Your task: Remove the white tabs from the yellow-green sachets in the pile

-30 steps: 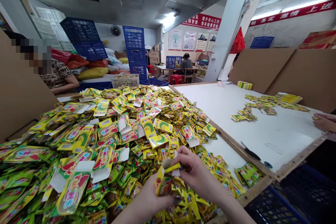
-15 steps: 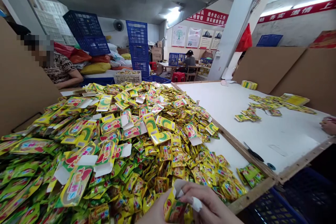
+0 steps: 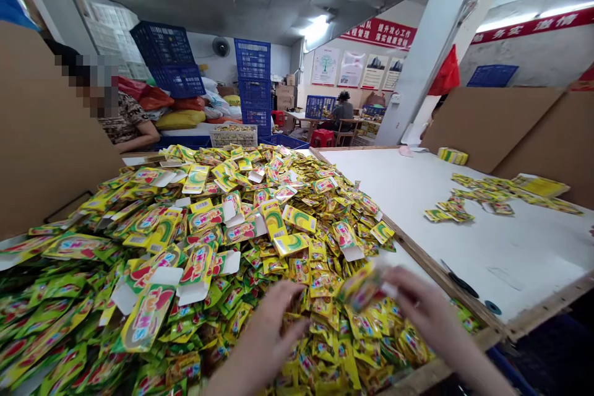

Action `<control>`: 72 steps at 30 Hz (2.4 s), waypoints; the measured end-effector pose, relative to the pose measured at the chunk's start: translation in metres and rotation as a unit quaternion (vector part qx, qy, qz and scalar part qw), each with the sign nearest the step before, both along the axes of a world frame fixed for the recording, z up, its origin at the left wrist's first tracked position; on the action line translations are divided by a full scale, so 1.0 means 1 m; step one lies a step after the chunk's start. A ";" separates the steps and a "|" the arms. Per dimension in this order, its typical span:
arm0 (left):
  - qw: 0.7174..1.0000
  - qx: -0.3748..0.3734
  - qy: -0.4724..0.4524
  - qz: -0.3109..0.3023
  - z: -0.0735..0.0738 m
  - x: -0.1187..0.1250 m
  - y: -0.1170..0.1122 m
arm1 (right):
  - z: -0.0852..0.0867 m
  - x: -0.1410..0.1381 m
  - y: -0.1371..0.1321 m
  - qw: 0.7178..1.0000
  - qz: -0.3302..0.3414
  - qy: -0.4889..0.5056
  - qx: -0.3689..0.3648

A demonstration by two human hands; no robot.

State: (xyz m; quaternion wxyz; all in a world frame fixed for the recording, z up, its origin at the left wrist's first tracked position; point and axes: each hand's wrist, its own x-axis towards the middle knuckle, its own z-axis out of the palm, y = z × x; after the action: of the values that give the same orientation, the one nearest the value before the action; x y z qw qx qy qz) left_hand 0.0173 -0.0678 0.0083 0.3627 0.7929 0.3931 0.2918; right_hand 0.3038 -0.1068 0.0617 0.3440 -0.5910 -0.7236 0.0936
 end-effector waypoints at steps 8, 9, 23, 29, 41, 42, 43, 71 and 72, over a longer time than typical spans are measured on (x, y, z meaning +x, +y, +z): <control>0.930 0.226 0.268 0.114 -0.005 -0.039 0.056 | -0.009 -0.041 0.066 0.996 0.044 -0.067 0.036; 0.928 0.228 0.269 0.119 -0.007 -0.036 0.056 | -0.018 -0.068 0.074 0.994 0.082 -0.072 0.028; 0.966 0.157 0.086 0.187 -0.005 -0.029 0.065 | -0.038 -0.087 0.093 0.929 0.055 0.362 -0.055; 0.960 0.019 -0.124 0.252 -0.007 -0.026 0.051 | -0.050 -0.132 0.048 0.812 0.078 0.557 -0.158; 0.892 -0.158 -0.358 0.226 -0.013 -0.006 0.028 | -0.077 -0.177 0.048 0.823 0.070 0.552 -0.114; 0.890 -0.167 -0.363 0.219 -0.014 -0.006 0.029 | -0.075 -0.174 0.046 0.833 0.067 0.540 -0.104; 0.887 -0.173 -0.368 0.219 -0.015 -0.005 0.029 | -0.073 -0.172 0.045 0.846 0.063 0.521 -0.094; 0.937 0.195 0.284 0.065 0.083 -0.154 0.117 | -0.077 -0.062 0.049 0.893 0.023 0.433 -0.116; 0.960 0.129 0.224 0.109 0.085 -0.147 0.108 | -0.073 -0.063 0.048 0.893 0.020 0.435 -0.118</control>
State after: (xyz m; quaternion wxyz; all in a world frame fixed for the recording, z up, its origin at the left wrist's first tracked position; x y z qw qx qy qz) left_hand -0.1298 0.0398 0.0932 0.1256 0.8308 0.5070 0.1924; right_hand 0.2410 -0.0592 -0.0108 0.5501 -0.5132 -0.4970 0.4324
